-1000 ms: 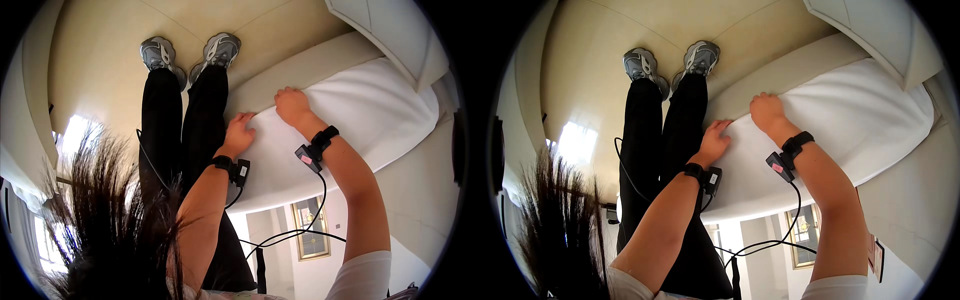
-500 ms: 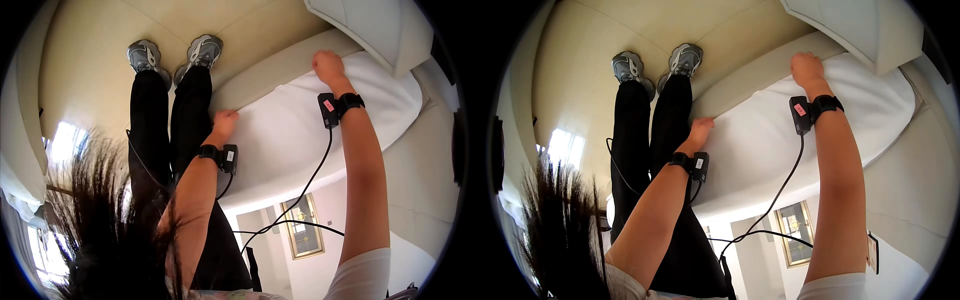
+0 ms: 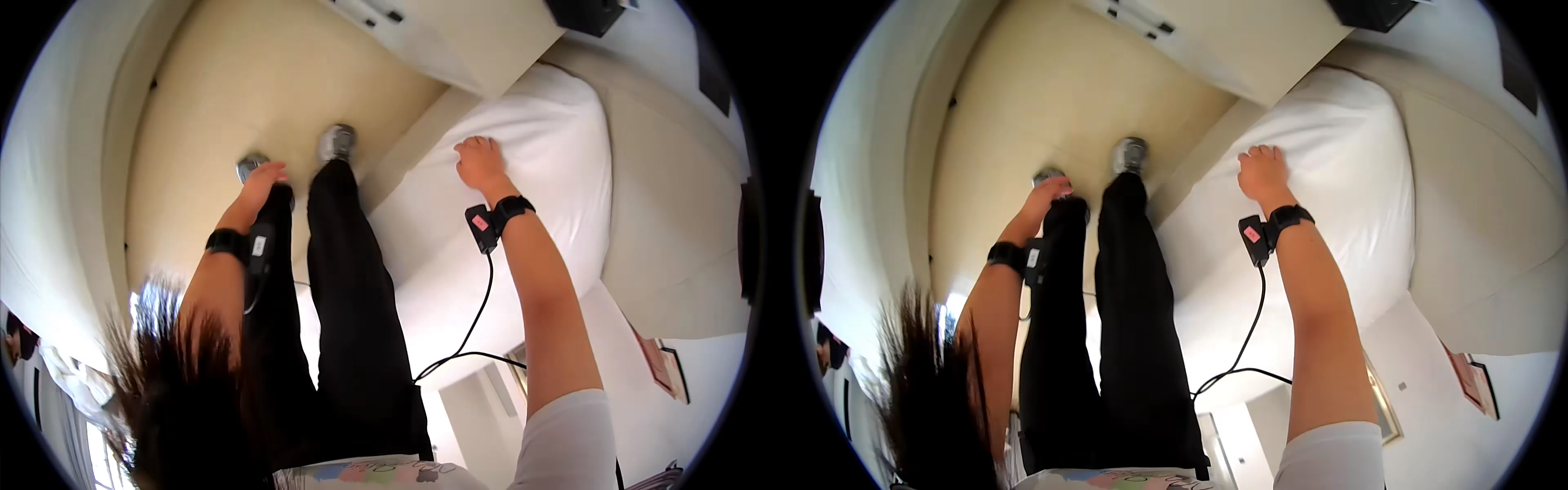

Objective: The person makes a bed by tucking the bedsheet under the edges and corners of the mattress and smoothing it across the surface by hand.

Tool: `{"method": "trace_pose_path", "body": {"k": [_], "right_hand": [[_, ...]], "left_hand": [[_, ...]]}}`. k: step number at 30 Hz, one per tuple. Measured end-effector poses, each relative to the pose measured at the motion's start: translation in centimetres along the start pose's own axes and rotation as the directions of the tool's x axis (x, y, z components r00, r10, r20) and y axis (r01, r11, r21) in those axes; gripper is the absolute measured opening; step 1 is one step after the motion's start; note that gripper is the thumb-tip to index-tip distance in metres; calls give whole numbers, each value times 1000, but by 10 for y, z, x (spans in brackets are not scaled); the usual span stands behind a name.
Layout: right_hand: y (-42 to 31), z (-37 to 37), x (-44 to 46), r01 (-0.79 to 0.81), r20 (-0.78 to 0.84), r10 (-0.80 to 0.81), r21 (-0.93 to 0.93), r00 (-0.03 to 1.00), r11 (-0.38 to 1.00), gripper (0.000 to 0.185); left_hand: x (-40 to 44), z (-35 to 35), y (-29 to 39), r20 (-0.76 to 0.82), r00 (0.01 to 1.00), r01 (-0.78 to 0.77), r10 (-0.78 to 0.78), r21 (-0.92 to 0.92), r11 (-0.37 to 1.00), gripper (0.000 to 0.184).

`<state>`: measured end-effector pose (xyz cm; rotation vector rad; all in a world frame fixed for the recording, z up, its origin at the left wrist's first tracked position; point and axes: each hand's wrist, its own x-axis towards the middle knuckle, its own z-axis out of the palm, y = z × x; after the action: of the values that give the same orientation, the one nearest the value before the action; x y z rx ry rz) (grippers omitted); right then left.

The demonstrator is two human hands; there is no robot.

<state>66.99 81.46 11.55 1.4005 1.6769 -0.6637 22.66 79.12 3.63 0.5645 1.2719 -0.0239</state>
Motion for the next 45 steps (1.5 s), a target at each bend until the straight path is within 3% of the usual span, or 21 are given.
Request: {"method": "trace_pose_path", "body": {"k": [3, 5, 9, 12, 13, 14, 16, 18, 19, 21, 22, 24, 27, 29, 33, 36, 38, 40, 42, 43, 45], "right_hand": [[9, 18, 11, -78, -2, 78, -19, 997, 997, 38], [12, 27, 11, -134, -250, 89, -171, 964, 976, 37], [1, -10, 19, -153, -20, 151, -99, 988, 983, 42], [-3, 4, 63, -125, -95, 120, -47, 988, 991, 42], [-4, 7, 64, -114, -66, 110, -47, 992, 992, 41], [-5, 9, 64, -102, -36, 101, -45, 994, 994, 41], [-2, 22, 72, -110, 29, 109, 30, 994, 994, 42], [-7, 32, 87, -121, 57, 116, 92, 992, 988, 44], [-5, 45, 96, -197, 29, 201, 363, 979, 911, 44], [-6, 51, 96, -258, 48, 289, 606, 956, 753, 45], [-6, 50, 99, -190, -39, 220, 378, 975, 906, 46], [-3, 50, 102, -121, -108, 133, 114, 985, 986, 46], [-6, 49, 105, -221, -99, 269, 346, 958, 912, 43], [-13, 5, 88, -77, -135, 60, -120, 989, 990, 38], [-8, 16, 82, -94, -319, 21, -215, 947, 972, 32], [-9, 20, 79, 35, -458, -83, -112, 885, 993, 29], [-17, 19, 89, 115, -326, -36, 227, 945, 967, 29], [-38, 43, 92, 290, -137, -297, -69, 945, 955, 19], [-64, 65, 83, 508, 182, -500, 5, 847, 861, 19], [-75, 59, 73, 509, 198, -499, -2, 844, 861, 19], [-90, 46, 56, 415, 248, -499, 320, 831, 851, 23]], "left_hand": [[-36, -18, 60, -76, 987, 140, -138, 13, 990, 44], [-63, -14, 77, -77, 988, 135, -134, 1, 991, 44], [-57, 26, 78, 22, 988, 151, -150, -72, 986, 42], [-10, 66, 71, 131, 988, -77, 78, -12, 997, 39], [-5, 87, 74, 93, 996, 5, -1, -44, 999, 38], [21, 103, 42, 89, 969, -241, 228, 187, 952, 38], [46, 143, 23, 264, 909, -404, 322, 374, 835, 43], [36, 187, 28, 226, 970, -140, 88, 222, 965, 53], [37, 210, 9, 103, 991, 85, -91, 64, 994, 59], [14, 222, 20, 46, 992, 108, -115, 131, 986, 63], [11, 228, 16, 13, 984, 173, -176, 119, 978, 64], [12, 233, 11, 30, 956, 287, -291, 100, 953, 68], [9, 238, 6, -13, 951, 309, -309, 88, 947, 69], [9, 236, -2, -13, 954, 299, -301, 159, 941, 67], [7, 234, -6, 29, 960, 266, -278, 218, 939, 66], [15, 241, -29, 49, 981, 169, -190, 278, 946, 64], [22, 246, -30, 44, 983, 162, -180, 275, 948, 63], [23, 249, -21, 44, 985, 151, -169, 270, 951, 61], [19, 251, -15, -31, 982, 187, -186, 281, 941, 55], [21, 250, -19, -22, 982, 188, -189, 267, 945, 55], [21, 249, -27, -119, 983, 173, -140, 356, 918, 51]]}}
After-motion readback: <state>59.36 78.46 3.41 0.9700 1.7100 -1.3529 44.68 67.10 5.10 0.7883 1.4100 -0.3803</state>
